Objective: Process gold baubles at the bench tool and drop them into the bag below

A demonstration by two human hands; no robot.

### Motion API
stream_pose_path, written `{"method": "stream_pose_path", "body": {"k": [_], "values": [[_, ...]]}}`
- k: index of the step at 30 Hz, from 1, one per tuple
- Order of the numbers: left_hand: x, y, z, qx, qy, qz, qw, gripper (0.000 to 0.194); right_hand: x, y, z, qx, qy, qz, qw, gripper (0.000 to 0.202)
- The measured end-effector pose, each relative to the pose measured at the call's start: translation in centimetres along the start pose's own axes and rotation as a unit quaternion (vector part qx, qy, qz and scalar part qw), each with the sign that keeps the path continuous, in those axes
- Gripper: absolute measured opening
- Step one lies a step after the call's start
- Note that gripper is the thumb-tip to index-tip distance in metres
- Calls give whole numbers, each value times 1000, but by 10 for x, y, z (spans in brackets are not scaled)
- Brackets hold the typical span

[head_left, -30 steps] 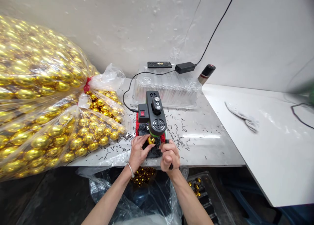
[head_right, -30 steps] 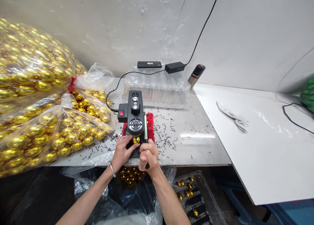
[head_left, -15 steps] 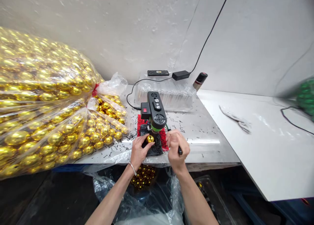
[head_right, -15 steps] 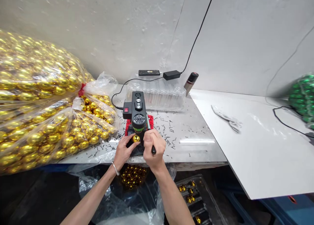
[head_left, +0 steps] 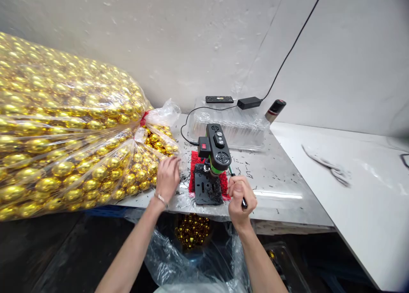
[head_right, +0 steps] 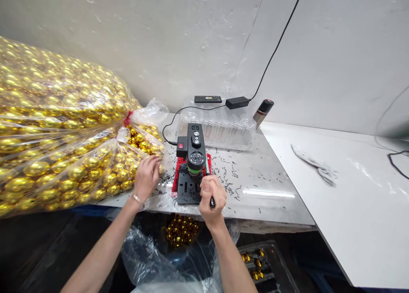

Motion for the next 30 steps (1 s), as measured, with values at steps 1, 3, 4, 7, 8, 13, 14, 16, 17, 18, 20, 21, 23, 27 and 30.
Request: {"method": "stream_pose_path", "body": {"k": [1,3,4,7,8,13,14,16,17,18,20,21,23,27,30], "values": [[-4,-6,21,-22,-44,93,994,32,0,0,0,2,-1,2,1000,30],[-15,-21,54,-21,-161,258,952,29,0,1,-1,7,-5,8,1000,30],[-19,-27,65,-18,-197,289,937,24,0,1,-1,10,-6,10,1000,30],[-32,-36,80,-17,-259,299,918,25,0,0,-1,21,-6,14,1000,30],[-37,-38,80,-21,-272,291,917,29,0,0,-1,23,-5,14,1000,30],[-55,-45,72,-8,-308,215,927,27,-1,1,-3,23,-8,8,1000,30],[-57,-47,71,3,-302,194,933,23,-1,1,-4,22,-8,7,1000,30],[-58,-52,70,37,-277,148,949,14,-1,3,-5,22,-4,8,1000,30],[-58,-54,70,59,-260,123,956,10,-1,3,-5,23,-1,8,1000,30],[-58,-56,70,84,-241,97,962,7,0,3,-5,25,-1,8,1000,30],[-55,-58,70,140,-198,38,969,7,0,2,-4,31,-7,4,1000,30],[-53,-59,71,169,-177,6,970,9,0,1,-3,34,-13,0,999,30],[-46,-58,71,228,-137,-64,962,12,1,0,-2,39,-28,-8,999,29],[-19,-50,69,326,-78,-203,920,20,2,0,-2,39,-36,-10,999,29],[2,-41,55,482,-42,-418,769,17,2,2,-4,32,-23,-2,999,30]]}}
Point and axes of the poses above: each hand's wrist, its own z-axis towards the middle knuckle, its own x-axis out of the back of the hand, y = z × x, the point moved 3 cm from there along z, towards the middle knuckle, and after that the axes turned 13 degrees about y, right-handed, at the moved point
